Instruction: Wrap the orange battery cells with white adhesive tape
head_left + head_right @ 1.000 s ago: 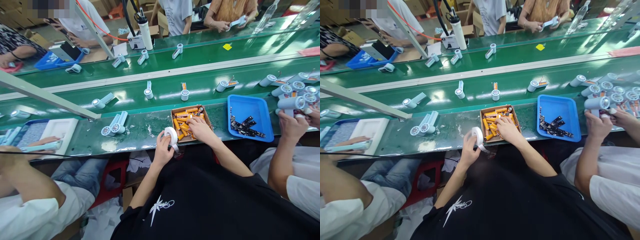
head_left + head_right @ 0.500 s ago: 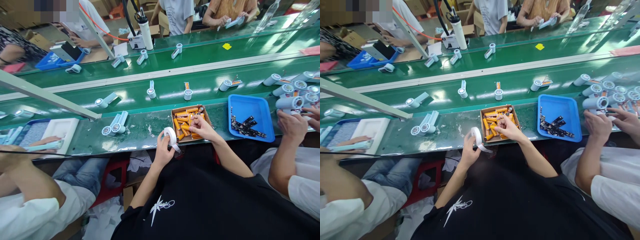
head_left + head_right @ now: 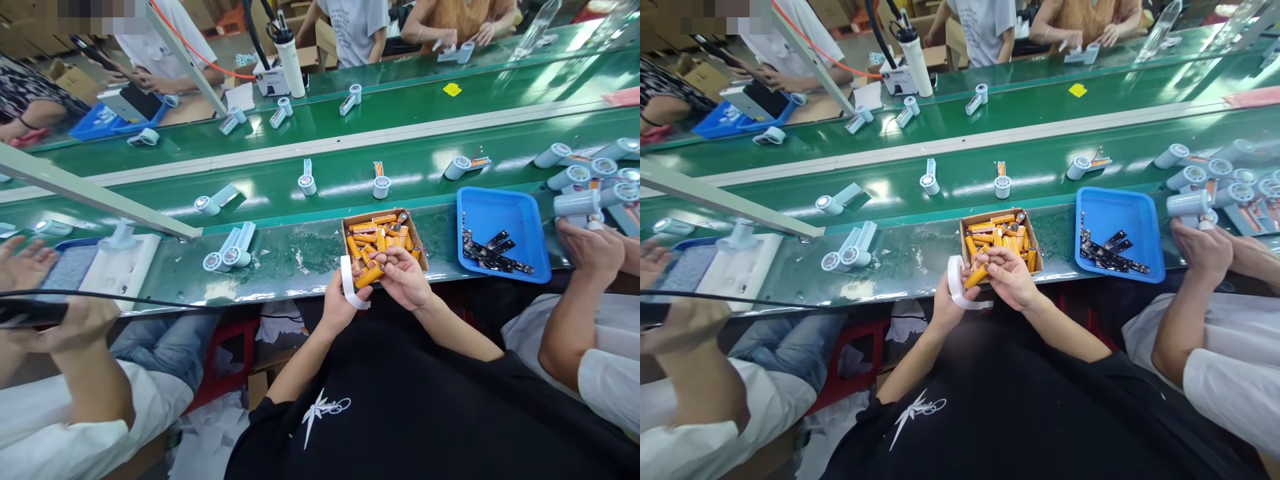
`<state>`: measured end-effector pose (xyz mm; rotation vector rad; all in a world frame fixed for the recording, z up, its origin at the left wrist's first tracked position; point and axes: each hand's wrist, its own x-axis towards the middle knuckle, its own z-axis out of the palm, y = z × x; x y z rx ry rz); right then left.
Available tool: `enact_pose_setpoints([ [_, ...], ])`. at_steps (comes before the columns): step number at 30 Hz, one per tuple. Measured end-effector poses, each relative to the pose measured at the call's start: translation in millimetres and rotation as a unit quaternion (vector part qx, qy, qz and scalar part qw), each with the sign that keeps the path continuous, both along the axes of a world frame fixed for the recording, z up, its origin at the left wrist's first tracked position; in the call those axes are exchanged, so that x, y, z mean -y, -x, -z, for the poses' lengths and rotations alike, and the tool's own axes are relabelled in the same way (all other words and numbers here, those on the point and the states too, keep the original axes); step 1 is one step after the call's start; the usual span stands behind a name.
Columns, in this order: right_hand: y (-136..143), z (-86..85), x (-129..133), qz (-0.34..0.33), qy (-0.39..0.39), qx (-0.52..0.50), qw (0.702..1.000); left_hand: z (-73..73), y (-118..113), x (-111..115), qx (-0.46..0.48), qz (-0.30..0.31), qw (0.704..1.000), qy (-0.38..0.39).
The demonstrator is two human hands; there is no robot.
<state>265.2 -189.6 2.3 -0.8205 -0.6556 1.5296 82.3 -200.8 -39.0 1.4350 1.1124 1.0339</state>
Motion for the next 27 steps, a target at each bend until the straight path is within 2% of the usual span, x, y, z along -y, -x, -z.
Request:
enact_pose_setpoints([
  [5, -4.4, -1.1, 4.8, 0.016, 0.016, 0.009, 1.0, -0.3, -6.1, 1.6, 0.142, -0.041, 0.989, 0.024],
  [7, -8.2, -2.6, 5.9, 0.017, 0.019, -0.004, 1.0, -1.8, -3.6, 0.7, 0.156, -0.069, 0.985, 0.022],
  [9, -9.6, -2.9, 7.3, -0.022, 0.002, -0.021, 1.0, -2.4, -0.4, 0.1, 0.145, -0.093, 0.985, 0.014],
  [12, -9.8, -0.4, 7.4, -0.081, -0.018, -0.01, 0.997, -1.6, 5.3, 0.5, 0.107, -0.113, 0.988, -0.023],
  [13, -10.5, 0.9, 6.4, -0.068, -0.013, -0.002, 0.998, -1.1, 7.9, 0.9, 0.089, -0.115, 0.989, -0.041],
  [16, -16.7, 4.1, 1.0, 0.024, -0.005, 0.023, 0.999, -0.5, 17.8, 1.7, 0.018, -0.11, 0.988, -0.106],
  [17, -19.5, 4.4, -0.9, 0.027, -0.018, 0.042, 0.999, -1.2, 21.2, 1.7, -0.009, -0.102, 0.986, -0.129],
  [18, -22.0, 4.2, -2.3, 0.001, -0.038, 0.075, 0.996, -2.5, 24.2, 1.4, -0.035, -0.088, 0.984, -0.152],
  [20, -25.0, 2.3, -3.4, -0.116, -0.084, 0.17, 0.975, -7.6, 28.1, 0.3, -0.088, -0.048, 0.975, -0.199],
  [22, -24.7, -0.3, -2.7, -0.23, -0.118, 0.268, 0.928, -15.8, 29.1, -2.0, -0.135, -0.008, 0.962, -0.239],
  [23, -23.8, -1.2, -2.1, -0.258, -0.126, 0.307, 0.907, -20.7, 29.0, -3.6, -0.155, 0.007, 0.954, -0.257],
  [25, -22.8, -1.0, -2.0, -0.255, -0.129, 0.358, 0.889, -30.7, 29.4, -7.1, -0.195, 0.031, 0.935, -0.294],
  [27, -25.1, 2.1, -4.1, -0.199, -0.113, 0.375, 0.898, -39.9, 31.8, -10.7, -0.239, 0.056, 0.913, -0.325],
])
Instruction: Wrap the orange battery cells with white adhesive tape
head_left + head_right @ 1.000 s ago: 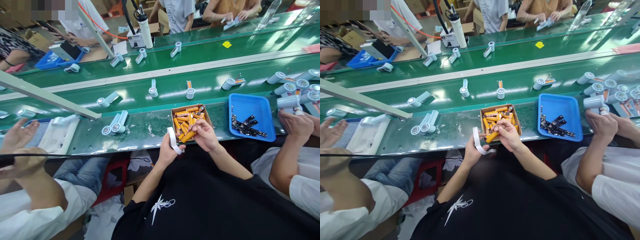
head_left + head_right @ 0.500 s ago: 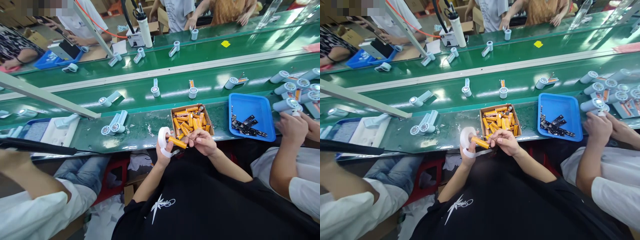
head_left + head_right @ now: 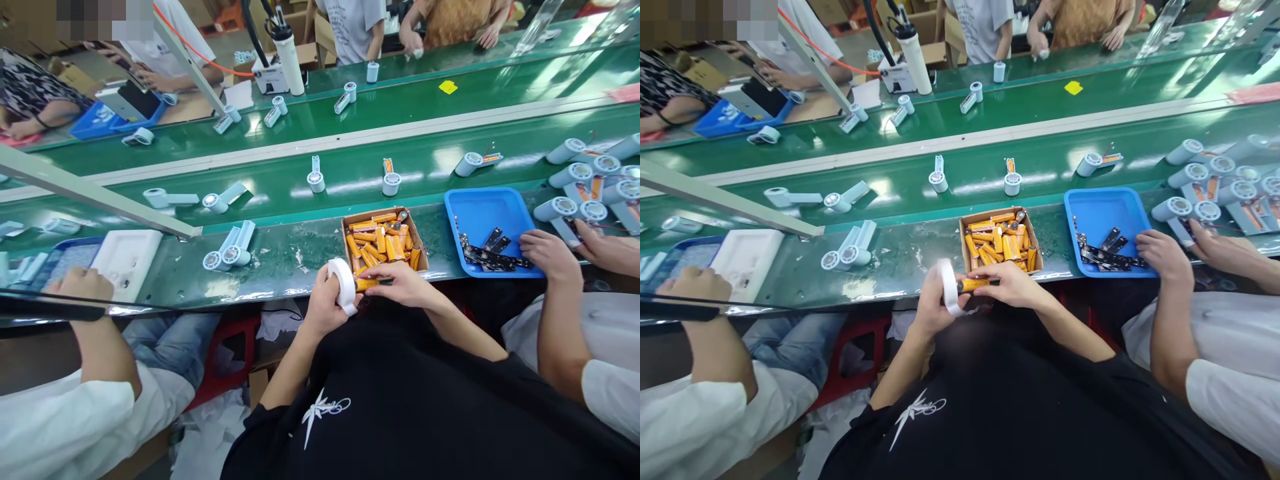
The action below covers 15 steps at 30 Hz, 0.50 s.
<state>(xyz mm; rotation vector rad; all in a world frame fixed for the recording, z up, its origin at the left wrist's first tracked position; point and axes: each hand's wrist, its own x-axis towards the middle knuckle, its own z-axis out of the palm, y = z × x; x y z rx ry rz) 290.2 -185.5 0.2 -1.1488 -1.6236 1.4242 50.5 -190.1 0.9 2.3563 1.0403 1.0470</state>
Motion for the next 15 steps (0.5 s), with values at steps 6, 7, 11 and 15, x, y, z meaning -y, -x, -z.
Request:
enact_pose_setpoints([
  [6, -20.0, 4.4, -10.9, 0.161, 0.062, -0.095, 0.98, -17.7, 13.5, -8.9, -0.21, 0.074, 0.973, -0.063],
  [7, -21.6, 2.0, -11.8, 0.15, 0.059, -0.083, 0.983, -19.2, 14.9, -10.1, -0.239, 0.09, 0.964, -0.07],
  [11, -18.4, -10.5, -12.4, 0.087, 0.02, 0.015, 0.996, -21.2, 17.2, -13.3, -0.308, 0.114, 0.941, -0.085],
  [15, -13.2, -16.5, -11.4, 0.024, 0.019, 0.091, 0.995, -21.3, 16.9, -13.8, -0.341, 0.128, 0.927, -0.088],
])
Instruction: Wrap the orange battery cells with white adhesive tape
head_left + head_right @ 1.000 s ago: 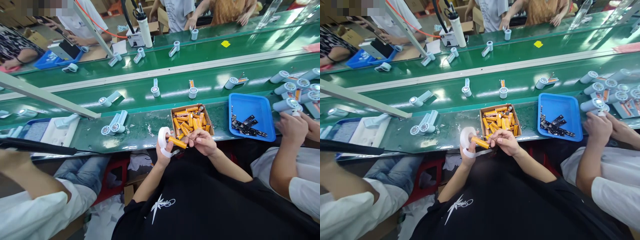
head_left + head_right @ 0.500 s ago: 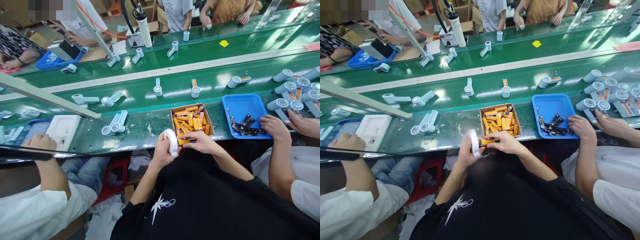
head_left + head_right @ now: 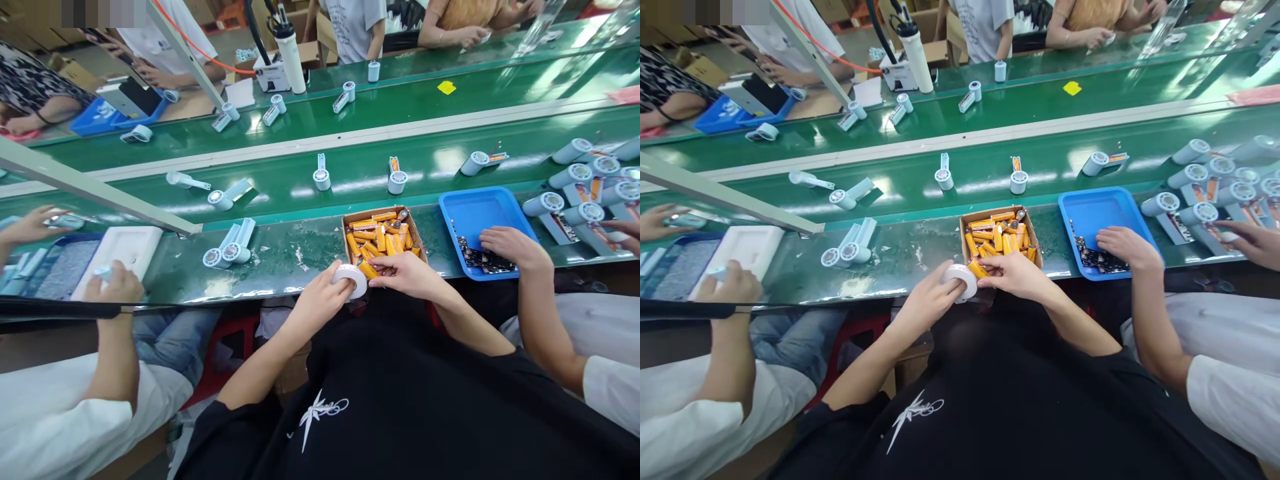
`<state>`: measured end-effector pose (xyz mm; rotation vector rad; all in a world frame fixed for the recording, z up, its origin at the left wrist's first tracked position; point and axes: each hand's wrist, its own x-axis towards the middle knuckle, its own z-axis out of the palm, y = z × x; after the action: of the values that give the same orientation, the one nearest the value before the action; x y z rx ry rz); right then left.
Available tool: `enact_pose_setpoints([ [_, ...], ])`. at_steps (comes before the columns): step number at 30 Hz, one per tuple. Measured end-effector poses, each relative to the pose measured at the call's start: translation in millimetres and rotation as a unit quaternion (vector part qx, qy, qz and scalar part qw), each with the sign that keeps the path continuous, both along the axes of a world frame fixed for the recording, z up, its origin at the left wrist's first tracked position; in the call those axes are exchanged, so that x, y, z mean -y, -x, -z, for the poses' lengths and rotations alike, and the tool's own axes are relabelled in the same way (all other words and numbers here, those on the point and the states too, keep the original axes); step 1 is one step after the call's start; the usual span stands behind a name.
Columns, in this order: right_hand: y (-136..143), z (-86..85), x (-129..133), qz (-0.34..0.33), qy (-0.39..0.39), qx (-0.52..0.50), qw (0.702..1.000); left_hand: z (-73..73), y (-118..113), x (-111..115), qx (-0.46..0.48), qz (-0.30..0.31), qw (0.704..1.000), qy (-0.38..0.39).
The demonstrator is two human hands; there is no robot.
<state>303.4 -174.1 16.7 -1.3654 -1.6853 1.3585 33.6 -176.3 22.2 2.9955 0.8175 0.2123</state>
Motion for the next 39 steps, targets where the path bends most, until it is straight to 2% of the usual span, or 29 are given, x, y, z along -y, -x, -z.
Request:
enact_pose_setpoints([
  [3, -2.2, 2.2, -1.3, -0.018, 0.062, -0.045, 0.997, -3.1, -2.3, 1.0, -0.025, 0.002, 1.0, 0.001],
  [6, -1.0, 8.9, -2.8, 0.008, 0.132, -0.142, 0.981, -7.5, -7.7, 2.7, -0.018, -0.008, 1.0, 0.008],
  [9, 15.2, 17.5, 1.8, 0.117, 0.142, -0.236, 0.954, -8.4, -15.9, 4.8, 0.0, -0.047, 0.999, -0.005],
  [13, 49.1, 25.8, 15.2, 0.322, 0.061, -0.373, 0.868, 0.5, -31.0, 16.6, 0.064, -0.13, 0.989, -0.035],
  [15, 52.4, 25.8, 12.9, 0.35, 0.044, -0.396, 0.848, 6.5, -39.1, 29.0, 0.097, -0.155, 0.983, -0.033],
  [17, 36.6, 21.3, -1.9, 0.344, 0.021, -0.372, 0.862, 11.5, -43.9, 40.6, 0.108, -0.101, 0.989, -0.006],
  [19, 4.8, 11.9, -26.5, 0.351, -0.047, -0.332, 0.875, 16.3, -41.4, 42.9, 0.102, -0.012, 0.994, 0.036],
  [20, -13.2, 6.2, -39.5, 0.363, -0.093, -0.314, 0.872, 19.4, -36.5, 38.3, 0.096, 0.006, 0.994, 0.053],
  [21, -30.0, 0.6, -51.1, 0.375, -0.139, -0.303, 0.865, 23.4, -28.9, 29.6, 0.091, -0.012, 0.994, 0.061],
  [23, -54.0, -6.8, -65.4, 0.383, -0.205, -0.295, 0.851, 34.5, -6.1, 2.7, 0.07, -0.122, 0.988, 0.058],
  [25, -62.2, -4.8, -64.0, 0.372, -0.225, -0.288, 0.854, 48.1, 23.7, -27.0, 0.034, -0.217, 0.973, 0.07],
  [28, -59.0, 14.4, -41.1, 0.349, -0.194, -0.261, 0.879, 64.8, 65.9, -56.2, 0.011, -0.251, 0.959, 0.132],
  [31, -60.8, 35.8, -17.7, 0.345, -0.137, -0.253, 0.893, 66.6, 82.9, -74.7, 0.061, -0.281, 0.944, 0.158],
  [33, -64.4, 42.9, -10.6, 0.357, -0.117, -0.258, 0.89, 59.9, 72.7, -99.0, 0.095, -0.306, 0.933, 0.162],
  [35, -63.6, 43.1, -10.7, 0.355, -0.109, -0.251, 0.894, 51.4, 44.0, -139.6, 0.112, -0.33, 0.927, 0.14],
  [39, -48.6, 31.9, -23.2, 0.283, -0.088, -0.233, 0.926, 42.2, -50.5, -246.1, 0.067, -0.383, 0.919, 0.064],
])
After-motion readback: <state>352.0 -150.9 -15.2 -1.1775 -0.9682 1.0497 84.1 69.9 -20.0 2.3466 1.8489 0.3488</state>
